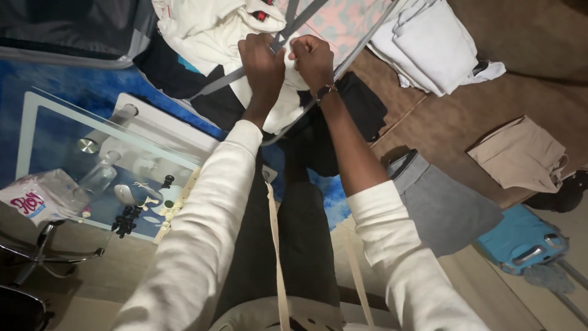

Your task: Packing various items of clothing and belongings into a hard-shell suitcase.

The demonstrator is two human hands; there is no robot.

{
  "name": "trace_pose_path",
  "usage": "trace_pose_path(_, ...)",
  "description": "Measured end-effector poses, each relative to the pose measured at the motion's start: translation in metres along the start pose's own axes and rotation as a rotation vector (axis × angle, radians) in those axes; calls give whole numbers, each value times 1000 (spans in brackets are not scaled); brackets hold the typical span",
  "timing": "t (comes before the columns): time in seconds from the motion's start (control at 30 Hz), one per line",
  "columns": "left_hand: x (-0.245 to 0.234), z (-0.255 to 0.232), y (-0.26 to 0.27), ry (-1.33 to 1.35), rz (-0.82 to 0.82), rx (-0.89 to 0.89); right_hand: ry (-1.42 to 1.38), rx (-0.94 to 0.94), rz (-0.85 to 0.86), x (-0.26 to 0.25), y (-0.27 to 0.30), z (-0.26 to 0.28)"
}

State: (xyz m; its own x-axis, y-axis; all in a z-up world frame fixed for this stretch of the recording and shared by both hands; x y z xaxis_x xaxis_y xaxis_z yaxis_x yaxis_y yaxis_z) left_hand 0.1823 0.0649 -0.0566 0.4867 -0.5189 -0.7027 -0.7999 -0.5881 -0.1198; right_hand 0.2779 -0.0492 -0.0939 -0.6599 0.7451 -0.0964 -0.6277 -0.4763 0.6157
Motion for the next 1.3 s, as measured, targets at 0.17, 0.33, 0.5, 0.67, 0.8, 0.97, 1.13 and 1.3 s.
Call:
trace_pose_path(0.17,-12,1,-4,99,34,-105,-98,77,88,9,-21,-23)
trace_pose_path(0.33,-22,-7,-9,190,87,-123,-280,156,147,13,-17,-25)
trace_pose_path(0.5,-20,4,-8,374,85,-293,-420,222,167,17,-12,-32)
trace_pose_path(0.67,-1,23,16,263,78,-213,-480,200,8,-1,-15,-29)
trace_pose_path(0.8,-23,9,35,146,194,-134,-750,89,56,-35,-45,-38)
trace_pose_path(0.97,-51,47,79,-32,176,-105,-996,-238,145,-67,-61,36)
trace_pose_path(1.13,-122,69,68,-32,-78,-358,-337,-77,-35,-23,-89,-18)
trace_pose_path(1.3,-148,63,22,-192,42,-343,767,-866,-7,96,9,90)
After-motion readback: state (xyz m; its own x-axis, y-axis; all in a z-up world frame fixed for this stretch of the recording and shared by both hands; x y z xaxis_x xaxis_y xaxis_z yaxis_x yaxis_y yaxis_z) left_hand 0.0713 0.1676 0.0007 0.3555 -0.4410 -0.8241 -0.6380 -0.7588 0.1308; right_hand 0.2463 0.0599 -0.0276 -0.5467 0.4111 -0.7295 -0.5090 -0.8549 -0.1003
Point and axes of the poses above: each hand's wrist, its own y-axis away from the middle knuckle, its own x-axis out of the palm, z = x × y, the point moved 7 cm from there along -y, towards the middle knuckle, and after that the axes turned 7 degrees about z, right-handed, at the moved point
